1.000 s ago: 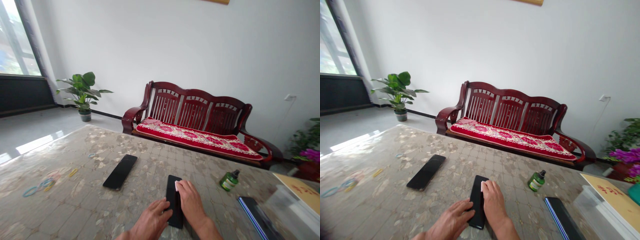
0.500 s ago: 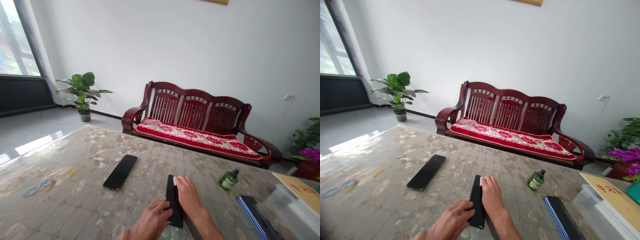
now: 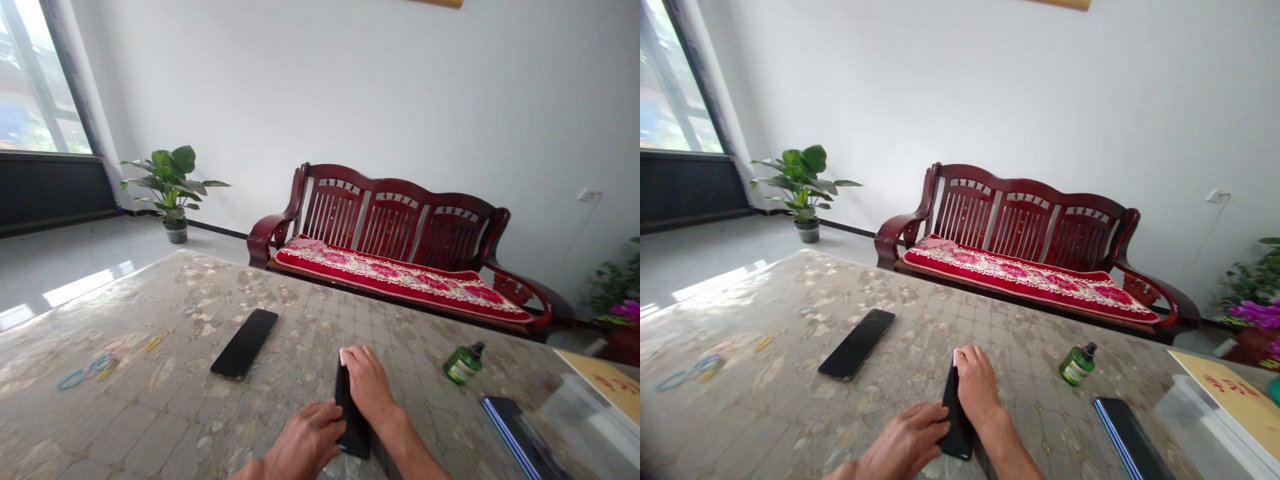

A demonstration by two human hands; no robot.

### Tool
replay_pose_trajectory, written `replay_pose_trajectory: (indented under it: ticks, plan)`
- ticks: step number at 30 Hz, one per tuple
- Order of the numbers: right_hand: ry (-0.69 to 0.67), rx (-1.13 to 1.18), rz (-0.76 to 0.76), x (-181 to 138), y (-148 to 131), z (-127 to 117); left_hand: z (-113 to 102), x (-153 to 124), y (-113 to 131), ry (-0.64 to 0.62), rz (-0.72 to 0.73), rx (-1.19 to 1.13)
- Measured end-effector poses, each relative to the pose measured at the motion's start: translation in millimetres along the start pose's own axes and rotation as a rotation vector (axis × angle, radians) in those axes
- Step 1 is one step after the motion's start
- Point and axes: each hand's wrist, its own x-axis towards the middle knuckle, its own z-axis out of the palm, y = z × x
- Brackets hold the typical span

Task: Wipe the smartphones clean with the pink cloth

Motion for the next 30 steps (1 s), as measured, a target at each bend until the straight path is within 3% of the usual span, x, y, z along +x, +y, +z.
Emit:
replay_pose_trajectory:
  ticks: [7,15,24,30]
  plan:
    - [-0.029,0.054,-0.099,-42.7,-11.9,-2.8,1.6,0.5,0.7,0.024,-0.014,-0.006]
    - [0.021,-0.022,-0.002,-1.9,-1.8,-1.2,-2.0,-1.1,-1.5,-0.004,0.014,-0.003]
    - [-0.023,0.083,-0.113,-46.3,-10.8,-9.0,8.8,-2.1,-7.4,0.045,0.031,-0.001]
    - [0.026,0.030,-0.028,-16.7,2.5,-2.4,16.5,-3.2,-17.2,0.074,0.097,0.044]
